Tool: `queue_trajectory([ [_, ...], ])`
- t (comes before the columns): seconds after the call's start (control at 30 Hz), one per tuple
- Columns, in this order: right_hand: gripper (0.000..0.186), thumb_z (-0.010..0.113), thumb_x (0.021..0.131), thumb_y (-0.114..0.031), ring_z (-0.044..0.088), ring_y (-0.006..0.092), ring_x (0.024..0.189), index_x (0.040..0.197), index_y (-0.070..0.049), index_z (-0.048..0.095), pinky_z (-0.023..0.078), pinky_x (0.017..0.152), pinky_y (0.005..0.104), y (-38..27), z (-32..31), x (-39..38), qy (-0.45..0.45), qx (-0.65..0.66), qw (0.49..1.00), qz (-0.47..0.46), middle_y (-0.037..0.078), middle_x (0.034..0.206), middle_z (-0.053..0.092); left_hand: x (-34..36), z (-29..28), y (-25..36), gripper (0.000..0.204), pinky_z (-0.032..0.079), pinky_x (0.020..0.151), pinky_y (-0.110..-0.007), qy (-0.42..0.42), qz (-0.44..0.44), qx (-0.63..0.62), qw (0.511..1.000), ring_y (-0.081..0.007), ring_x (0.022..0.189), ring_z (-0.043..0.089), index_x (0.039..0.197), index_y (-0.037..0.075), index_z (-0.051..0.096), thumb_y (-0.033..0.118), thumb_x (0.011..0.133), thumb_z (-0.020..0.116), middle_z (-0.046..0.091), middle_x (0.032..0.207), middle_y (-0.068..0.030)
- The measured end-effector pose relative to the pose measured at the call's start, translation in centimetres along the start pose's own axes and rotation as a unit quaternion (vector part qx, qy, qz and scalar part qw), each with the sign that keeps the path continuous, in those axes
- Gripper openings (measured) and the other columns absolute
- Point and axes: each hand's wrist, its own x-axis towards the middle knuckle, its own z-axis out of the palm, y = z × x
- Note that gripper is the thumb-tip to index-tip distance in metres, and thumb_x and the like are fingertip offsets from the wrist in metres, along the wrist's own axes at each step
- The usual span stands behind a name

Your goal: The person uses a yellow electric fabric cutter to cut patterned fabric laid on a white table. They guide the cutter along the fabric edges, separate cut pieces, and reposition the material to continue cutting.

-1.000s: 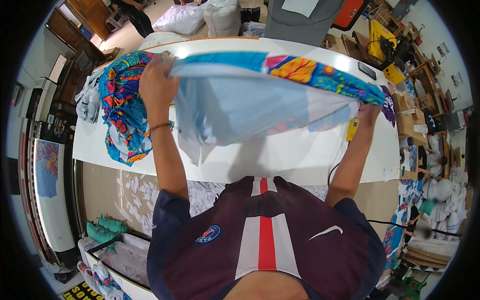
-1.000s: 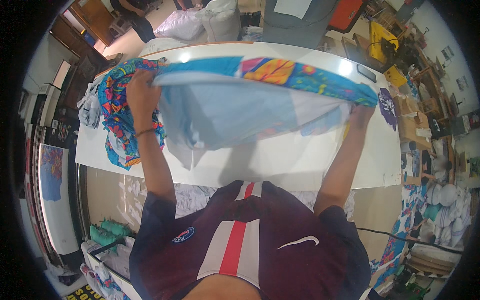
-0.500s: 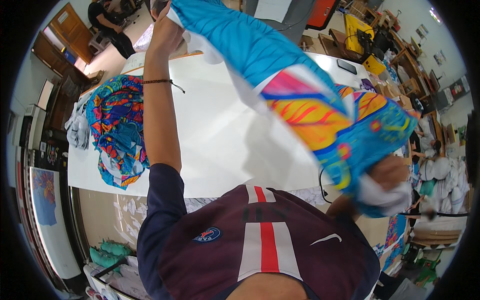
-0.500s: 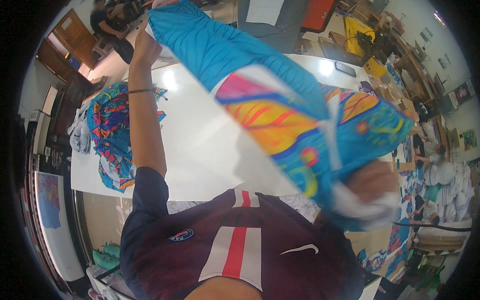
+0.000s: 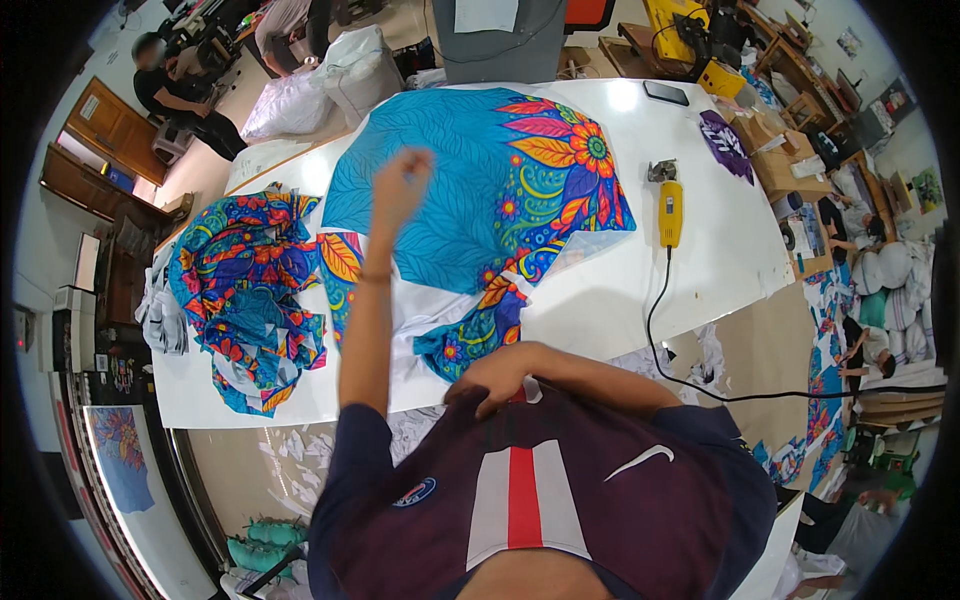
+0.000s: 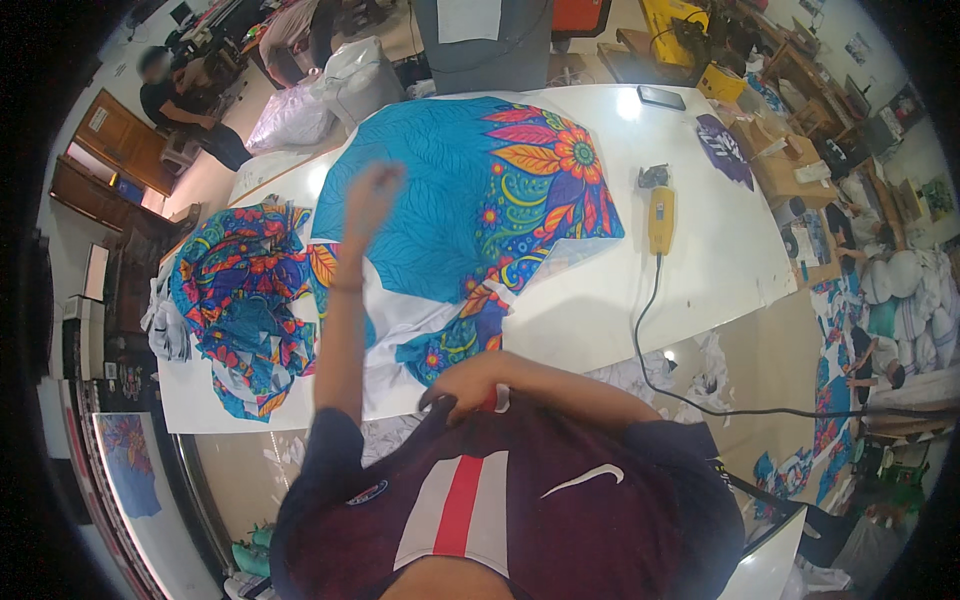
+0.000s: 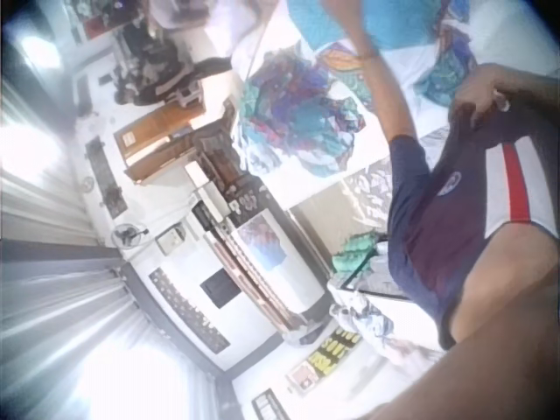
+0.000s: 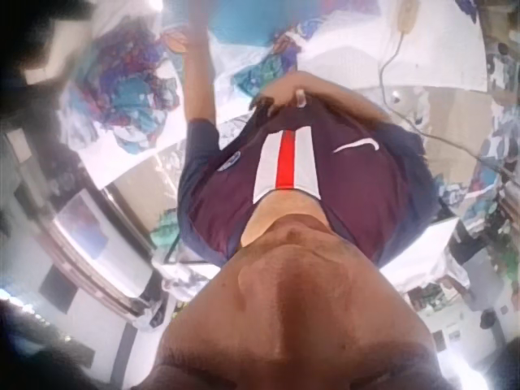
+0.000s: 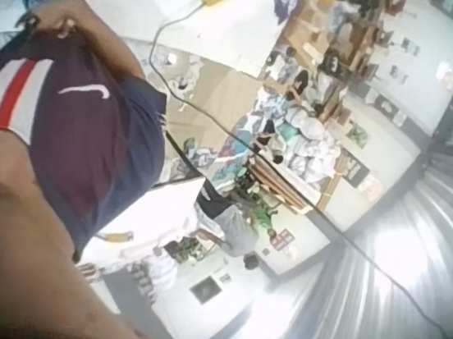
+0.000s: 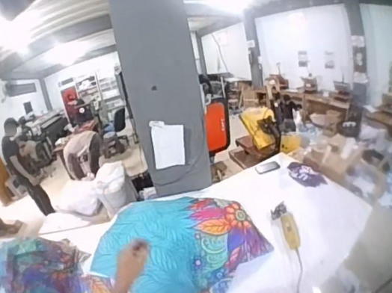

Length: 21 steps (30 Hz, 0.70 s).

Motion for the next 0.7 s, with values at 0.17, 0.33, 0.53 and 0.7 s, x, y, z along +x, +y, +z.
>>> queue_trajectory([
  [0.17, 0.051, 0.073, 0.093, -0.027, 0.074, 0.0296, 0.103, 0.136, -0.002, 0.064, 0.058, 0.093, 0.0399, 7.9, -2.2, -7.6, 0.180, 0.021, 0.975, 0.130, 0.016, 0.117, 0.076, -16.0, 12.0, 3.6, 0.036, 0.055, 0.083, -0.040, -0.143, -0.087, -0.052, 0.985, -0.0242, 0.095, 0.071, 0.114, 0.002, 0.073, 0.029, 0.091, 0.078, 0.075, 0.104, -0.0116],
  [0.33, 0.063, 0.086, 0.080, -0.024, 0.068, 0.0313, 0.116, 0.138, -0.010, 0.065, 0.053, 0.103, 0.0449, 9.7, -2.4, -15.3, 0.433, -0.066, 0.857, 0.271, 0.016, 0.127, 0.071, -23.4, 16.8, 3.9, 0.045, 0.049, 0.097, -0.050, -0.143, -0.067, 0.169, 0.973, -0.0336, 0.111, 0.066, 0.124, 0.003, 0.070, 0.033, 0.091, 0.076, 0.071, 0.107, -0.0156],
  [0.53, 0.068, 0.088, 0.070, -0.021, 0.047, 0.0397, 0.141, 0.135, -0.019, 0.067, 0.039, 0.117, 0.0513, 10.1, -0.8, -13.5, 0.489, -0.293, 0.787, 0.237, 0.013, 0.150, 0.055, -21.7, 12.4, 6.3, 0.012, 0.049, 0.082, -0.046, -0.237, 0.034, -0.227, 0.944, -0.0351, 0.091, 0.064, 0.099, 0.003, 0.062, 0.014, 0.099, 0.064, 0.064, 0.092, -0.0144],
  [0.7, 0.046, 0.081, 0.074, -0.010, 0.066, 0.0348, 0.110, 0.120, -0.011, 0.070, 0.052, 0.096, 0.0459, 13.1, -1.5, -12.5, 0.671, -0.277, 0.667, 0.167, 0.014, 0.119, 0.071, -17.1, -0.7, 16.8, 0.009, 0.048, 0.070, -0.042, -0.366, 0.018, -0.318, 0.874, -0.0353, 0.077, 0.063, 0.102, 0.003, 0.058, 0.012, 0.103, 0.060, 0.061, 0.086, -0.0159],
])
